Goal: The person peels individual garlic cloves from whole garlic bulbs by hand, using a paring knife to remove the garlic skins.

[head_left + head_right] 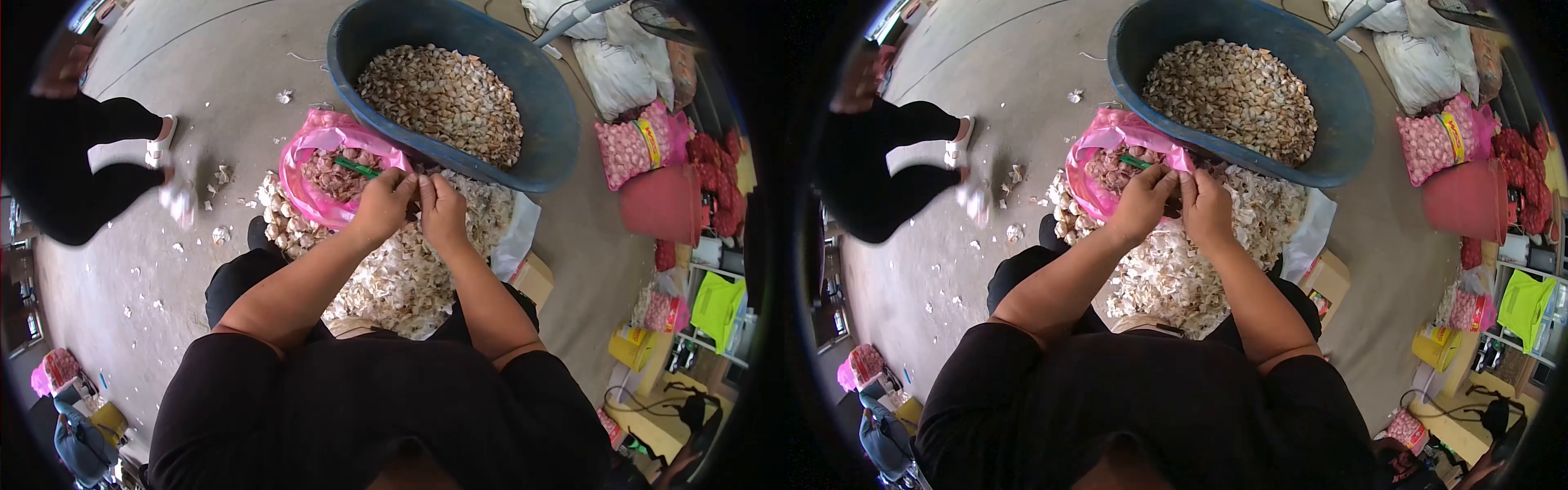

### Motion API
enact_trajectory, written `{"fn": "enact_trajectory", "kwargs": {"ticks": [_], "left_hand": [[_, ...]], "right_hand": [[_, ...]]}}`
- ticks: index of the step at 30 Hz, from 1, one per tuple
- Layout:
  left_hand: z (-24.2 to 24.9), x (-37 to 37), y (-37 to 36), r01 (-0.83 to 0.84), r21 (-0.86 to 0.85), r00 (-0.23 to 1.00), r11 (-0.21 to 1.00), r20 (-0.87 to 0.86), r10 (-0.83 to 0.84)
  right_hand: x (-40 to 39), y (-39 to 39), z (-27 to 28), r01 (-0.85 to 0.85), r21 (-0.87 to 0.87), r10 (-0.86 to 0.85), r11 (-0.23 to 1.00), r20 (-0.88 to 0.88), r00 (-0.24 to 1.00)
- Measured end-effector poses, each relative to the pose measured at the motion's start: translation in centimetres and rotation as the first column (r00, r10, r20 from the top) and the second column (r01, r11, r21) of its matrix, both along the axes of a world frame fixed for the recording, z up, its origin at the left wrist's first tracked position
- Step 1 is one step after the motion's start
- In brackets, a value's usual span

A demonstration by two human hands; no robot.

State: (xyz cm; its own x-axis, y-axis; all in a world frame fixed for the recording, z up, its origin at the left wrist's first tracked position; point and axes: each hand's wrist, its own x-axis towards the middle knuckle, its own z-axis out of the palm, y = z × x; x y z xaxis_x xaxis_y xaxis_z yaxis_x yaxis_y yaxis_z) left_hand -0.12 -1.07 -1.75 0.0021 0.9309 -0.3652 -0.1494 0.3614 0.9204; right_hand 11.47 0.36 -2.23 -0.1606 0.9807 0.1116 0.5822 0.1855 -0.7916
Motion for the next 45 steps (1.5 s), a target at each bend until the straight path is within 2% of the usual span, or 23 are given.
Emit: {"fn": "enact_trajectory", "kwargs": {"ticks": [1, 3, 4, 6, 9, 12, 13, 16, 20, 21, 22, 24, 25, 28, 29, 30, 31, 32, 34, 37, 40, 41, 45], "left_hand": [[1.5, 0.3, -0.3, -0.034, 0.016, 0.997, 0.999, -0.069, 0.035], [-0.1, 0.5, -0.3, -0.057, 0.13, 0.978, 0.99, -0.191, 0.081], [-0.6, 0.6, -0.3, -0.059, 0.186, 0.963, 0.981, -0.249, 0.105], [-0.8, 0.9, -0.6, -0.097, 0.171, 0.951, 0.981, -0.275, 0.142], [-0.2, 1.4, -0.8, -0.144, 0.227, 0.925, 0.963, -0.314, 0.212], [0.0, 1.5, -1.0, -0.159, 0.073, 0.987, 0.985, -0.025, 0.161], [0.8, 1.6, -1.1, -0.156, 0.14, 0.986, 0.978, -0.029, 0.162], [0.5, 1.8, -1.2, -0.16, 0.067, 0.986, 0.985, 0.06, 0.156], [-0.6, 1.9, -1.3, -0.148, 0.122, 0.987, 0.981, -0.052, 0.155], [-0.3, 2.1, -1.2, -0.178, 0.16, 0.982, 0.971, -0.027, 0.185], [0.3, 2.2, -1.3, -0.194, 0.048, 0.979, 0.98, 0.072, 0.19], [2.2, 2.0, -1.4, -0.189, -0.175, 0.938, 0.966, 0.258, 0.23], [2.6, 2.1, -1.3, -0.179, -0.184, 0.92, 0.966, 0.316, 0.231], [1.8, 0.7, -0.6, -0.064, -0.246, 0.869, 0.967, 0.462, 0.175], [1.7, 0.3, -0.4, -0.026, -0.256, 0.871, 0.966, 0.469, 0.148], [1.7, 0.2, -0.3, -0.026, -0.249, 0.894, 0.968, 0.428, 0.134], [1.7, 0.1, -0.3, -0.025, -0.244, 0.915, 0.97, 0.385, 0.12], [1.7, 0.1, -0.2, -0.021, -0.239, 0.934, 0.971, 0.342, 0.104], [1.5, 0.2, -0.2, -0.06, -0.265, 0.893, 0.963, 0.417, 0.17], [0.0, 0.0, -0.1, -0.08, -0.275, 0.836, 0.958, 0.505, 0.215], [-0.1, 0.5, -0.1, -0.116, -0.282, 0.811, 0.953, 0.527, 0.254], [0.1, 0.7, -0.1, -0.134, -0.286, 0.807, 0.949, 0.525, 0.272], [0.9, -0.7, 0.0, 0.066, -0.125, 0.965, 0.99, 0.262, -0.032]], "right_hand": [[0.0, 0.0, 0.1, -0.006, 0.06, 0.002, 0.998, 0.063, 0.998], [-0.3, -0.3, 1.1, -0.056, 0.194, 0.026, 0.979, 0.155, 0.988], [-0.5, -0.4, 1.1, -0.072, 0.203, 0.036, 0.976, 0.175, 0.984], [-0.7, -0.7, 0.9, -0.094, 0.219, 0.046, 0.971, 0.218, 0.975], [-0.8, -0.7, 1.2, -0.061, 0.202, 0.057, 0.977, 0.027, 0.998], [-0.5, -0.8, 1.3, -0.046, 0.133, 0.06, 0.99, -0.107, 0.992], [-0.4, -0.9, 1.4, -0.037, 0.097, 0.051, 0.995, -0.146, 0.988], [-0.3, -1.0, 1.5, -0.025, 0.058, 0.036, 0.998, -0.202, 0.979], [-0.1, -1.3, 1.3, -0.018, 0.043, 0.026, 0.999, -0.192, 0.981], [0.0, -1.4, 1.2, -0.019, 0.022, 0.023, 1.0, -0.207, 0.978], [0.0, -1.4, 1.2, -0.02, 0.002, 0.02, 1.0, -0.223, 0.975], [0.9, -0.4, -0.4, 0.046, -0.192, -0.109, 0.98, -0.333, 0.937], [1.5, 0.2, -0.9, 0.068, -0.291, -0.18, 0.954, -0.377, 0.909], [3.2, 1.9, -0.4, 0.06, -0.263, -0.15, 0.963, -0.336, 0.93], [3.9, 2.3, 0.5, 0.056, -0.187, -0.074, 0.981, -0.091, 0.993], [4.5, 2.7, 1.4, 0.034, -0.114, -0.015, 0.993, 0.165, 0.986], [5.2, 2.5, 0.4, 0.078, -0.146, -0.038, 0.986, 0.255, 0.966], [5.5, 2.4, -0.2, 0.05, -0.021, -0.039, 0.999, 0.366, 0.93], [5.7, 2.0, -0.3, -0.048, 0.214, -0.084, 0.976, 0.568, 0.819], [3.5, 1.2, 1.7, -0.017, 0.036, 0.006, 0.999, 0.286, 0.958], [2.1, 0.0, 1.7, -0.187, -0.075, 0.169, 0.979, -0.201, 0.965], [2.0, -0.1, 2.1, -0.192, -0.084, 0.174, 0.978, -0.18, 0.968], [2.5, 0.3, 2.7, -0.192, -0.151, 0.166, 0.97, -0.171, 0.971]]}}
